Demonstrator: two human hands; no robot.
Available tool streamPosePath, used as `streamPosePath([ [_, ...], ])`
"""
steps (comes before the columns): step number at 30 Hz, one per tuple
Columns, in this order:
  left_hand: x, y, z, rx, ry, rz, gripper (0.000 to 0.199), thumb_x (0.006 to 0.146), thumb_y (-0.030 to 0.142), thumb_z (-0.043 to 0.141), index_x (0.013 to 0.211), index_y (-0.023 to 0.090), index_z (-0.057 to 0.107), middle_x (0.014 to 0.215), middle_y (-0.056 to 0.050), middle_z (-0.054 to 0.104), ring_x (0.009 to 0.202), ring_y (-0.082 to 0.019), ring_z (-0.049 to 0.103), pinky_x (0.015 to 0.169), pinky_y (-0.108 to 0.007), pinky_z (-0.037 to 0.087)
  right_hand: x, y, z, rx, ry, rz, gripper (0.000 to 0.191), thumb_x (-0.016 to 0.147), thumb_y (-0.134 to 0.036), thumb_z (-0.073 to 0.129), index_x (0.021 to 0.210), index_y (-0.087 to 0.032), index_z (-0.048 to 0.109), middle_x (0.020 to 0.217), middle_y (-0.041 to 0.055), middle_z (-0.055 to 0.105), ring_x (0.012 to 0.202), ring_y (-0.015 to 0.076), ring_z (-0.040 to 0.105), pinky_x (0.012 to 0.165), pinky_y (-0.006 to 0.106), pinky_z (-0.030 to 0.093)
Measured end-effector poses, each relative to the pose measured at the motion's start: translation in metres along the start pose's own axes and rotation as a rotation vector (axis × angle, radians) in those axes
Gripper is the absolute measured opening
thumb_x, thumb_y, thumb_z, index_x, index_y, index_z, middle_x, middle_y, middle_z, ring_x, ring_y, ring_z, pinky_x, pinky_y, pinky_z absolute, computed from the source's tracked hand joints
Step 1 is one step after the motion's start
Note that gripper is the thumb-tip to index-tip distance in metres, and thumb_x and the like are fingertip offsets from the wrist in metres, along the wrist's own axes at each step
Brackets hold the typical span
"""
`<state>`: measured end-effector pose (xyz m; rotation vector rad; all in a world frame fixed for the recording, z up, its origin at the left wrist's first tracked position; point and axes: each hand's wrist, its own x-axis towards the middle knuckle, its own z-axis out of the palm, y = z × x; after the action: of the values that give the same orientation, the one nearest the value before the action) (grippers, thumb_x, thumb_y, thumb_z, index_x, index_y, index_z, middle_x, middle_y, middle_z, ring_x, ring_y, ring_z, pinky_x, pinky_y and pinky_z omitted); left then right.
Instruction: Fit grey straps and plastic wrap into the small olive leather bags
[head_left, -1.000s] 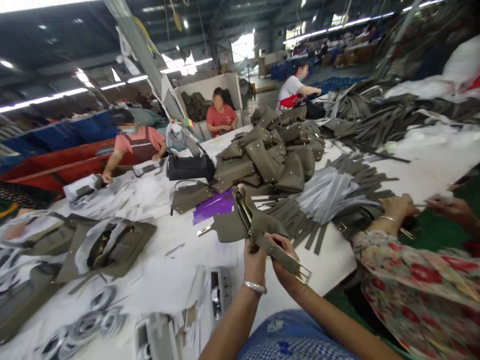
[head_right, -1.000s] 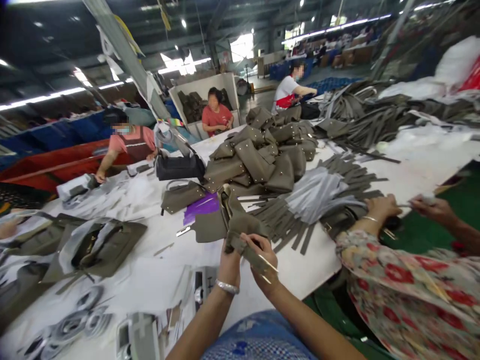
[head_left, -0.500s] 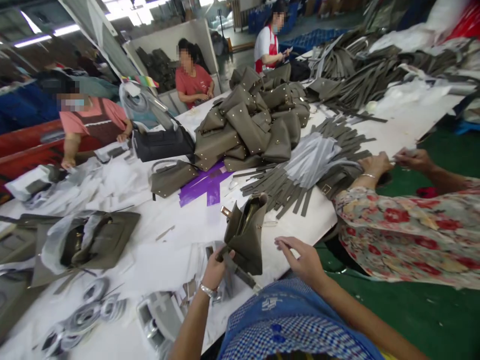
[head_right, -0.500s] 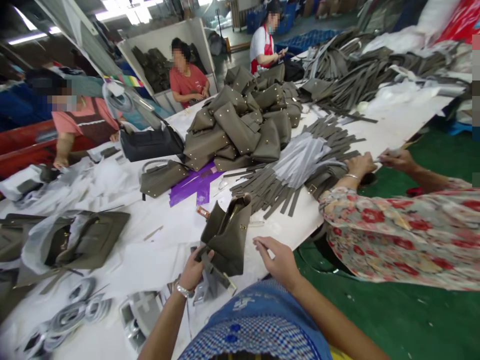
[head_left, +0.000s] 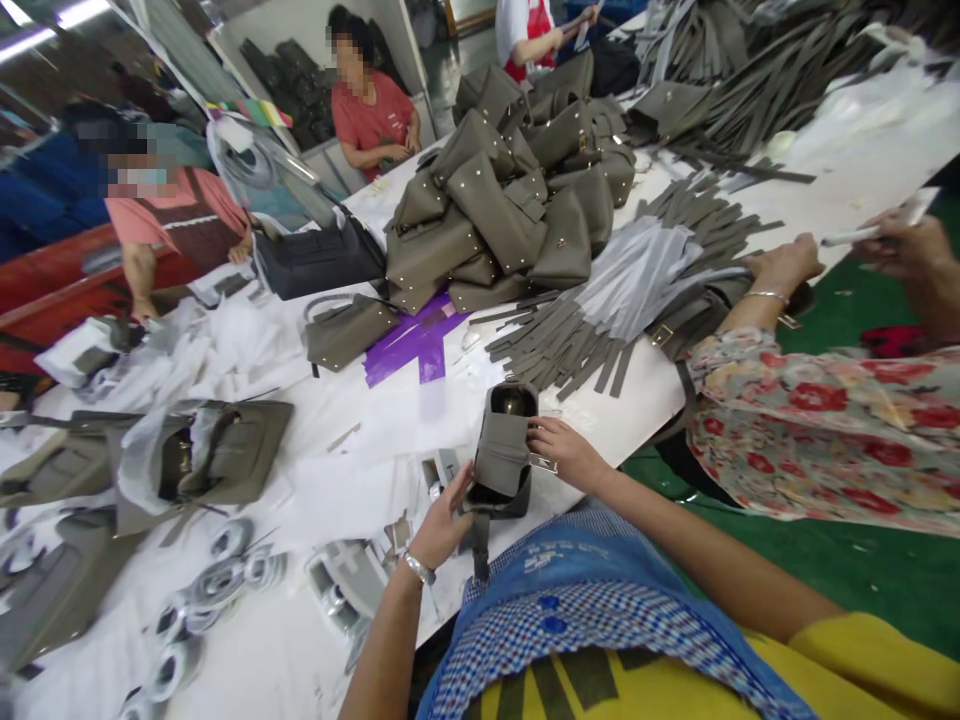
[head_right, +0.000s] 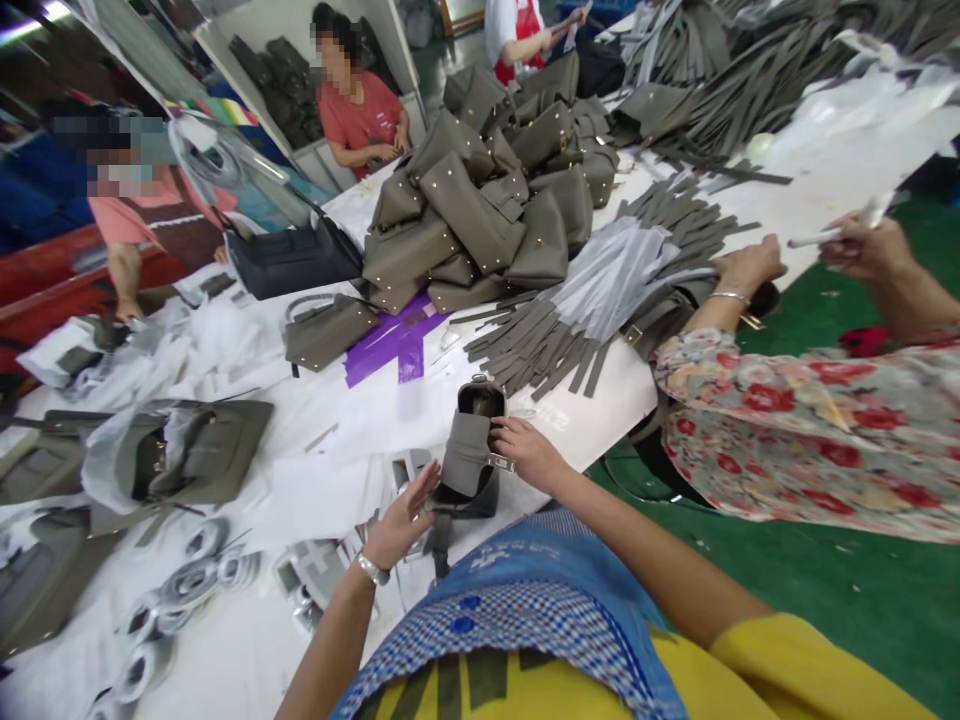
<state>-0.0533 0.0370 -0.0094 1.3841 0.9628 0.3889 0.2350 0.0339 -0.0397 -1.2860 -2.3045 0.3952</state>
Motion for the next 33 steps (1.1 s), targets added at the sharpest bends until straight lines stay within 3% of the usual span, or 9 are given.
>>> streamPosePath([
  [3,0.012,0.022,0.012,0.075,0.176,0.006,0.067,0.082,0.03,0.054,0.143,0.023,0.026,0.15,-0.008,0.029,0.137,-0.026,0.027,0.113,-0.045,0.025,-0.002,-0.001,0.01,0.081,0.01,0.0,0.037,0.077,0.002,0.041,0.099,-0.017,0.064,0.105,0.0089,0.064,0.123,0.0222,0.044,0.1,0.042,0.043],
  [6,0.044,0.034,0.033,0.334,0.358,0.05,0.077,0.079,0.04,0.059,0.144,0.023,0.022,0.152,-0.007,0.023,0.14,-0.026,0.018,0.115,-0.045,0.017,-0.004,-0.003,0.018,0.088,0.005,0.067,0.038,0.079,0.001,0.04,0.102,-0.017,0.064,0.106,0.009,0.064,0.119,0.0212,0.049,0.098,0.038,0.045],
  [9,0.077,0.03,0.045,0.493,0.412,0.028,0.093,0.073,0.044,0.065,0.145,0.018,0.013,0.153,-0.012,0.018,0.142,-0.027,0.012,0.115,-0.043,0.019,-0.008,-0.001,0.018,0.014,-0.048,0.084,0.031,0.082,-0.003,0.042,0.097,-0.018,0.065,0.112,0.0101,0.062,0.118,0.0223,0.049,0.096,0.039,0.046],
  [13,0.1,0.016,0.038,0.615,0.434,-0.074,0.1,0.072,0.039,0.067,0.146,0.017,0.003,0.152,-0.017,0.016,0.139,-0.03,0.019,0.109,-0.043,0.031,-0.016,0.005,0.007,0.001,-0.105,-0.003,0.031,0.083,-0.002,0.041,0.095,-0.018,0.065,0.105,0.0082,0.065,0.119,0.0214,0.047,0.096,0.038,0.045],
  [17,0.11,0.014,0.038,0.851,0.429,-0.148,0.103,0.071,0.027,0.068,0.146,0.025,-0.001,0.149,-0.019,0.021,0.129,-0.035,0.038,0.099,-0.046,0.042,-0.019,-0.001,0.001,0.046,-0.073,-0.014,0.028,0.085,-0.005,0.042,0.094,-0.017,0.065,0.095,0.009,0.065,0.111,0.02,0.051,0.092,0.037,0.047],
  [20,0.117,0.015,0.052,1.087,0.384,-0.131,0.089,0.074,0.013,0.061,0.145,0.032,0.011,0.149,-0.018,0.021,0.125,-0.037,0.04,0.09,-0.05,0.046,-0.018,-0.011,0.003,0.056,-0.067,-0.034,0.027,0.086,-0.007,0.04,0.089,-0.017,0.065,0.088,0.0081,0.065,0.106,0.0187,0.053,0.089,0.034,0.048],
  [25,0.124,0.019,0.052,1.192,0.164,0.132,0.08,0.076,-0.003,0.042,0.141,0.04,0.023,0.151,-0.01,0.019,0.12,-0.029,0.046,0.092,-0.044,0.047,-0.018,-0.013,-0.009,0.126,-0.055,-0.053,0.029,0.088,-0.01,0.04,0.098,-0.02,0.065,0.093,0.006,0.068,0.098,0.0157,0.058,0.087,0.03,0.048],
  [29,0.128,0.028,0.034,1.213,0.045,0.325,0.086,0.074,-0.003,0.044,0.14,0.046,0.02,0.154,-0.001,0.012,0.132,-0.024,0.034,0.102,-0.042,0.04,-0.014,0.007,-0.041,0.255,0.155,0.185,0.027,0.091,-0.02,0.042,0.109,-0.023,0.063,0.103,0.0055,0.068,0.098,0.0158,0.06,0.087,0.029,0.049],
  [33,0.132,0.03,0.037,1.271,0.153,0.177,0.091,0.067,-0.004,0.052,0.141,0.04,0.023,0.155,-0.004,0.008,0.139,-0.03,0.02,0.106,-0.048,0.032,0.002,0.061,-0.069,0.361,0.362,0.49,0.025,0.09,-0.033,0.046,0.102,-0.024,0.066,0.098,0.0044,0.07,0.087,0.0169,0.064,0.078,0.029,0.052],
])
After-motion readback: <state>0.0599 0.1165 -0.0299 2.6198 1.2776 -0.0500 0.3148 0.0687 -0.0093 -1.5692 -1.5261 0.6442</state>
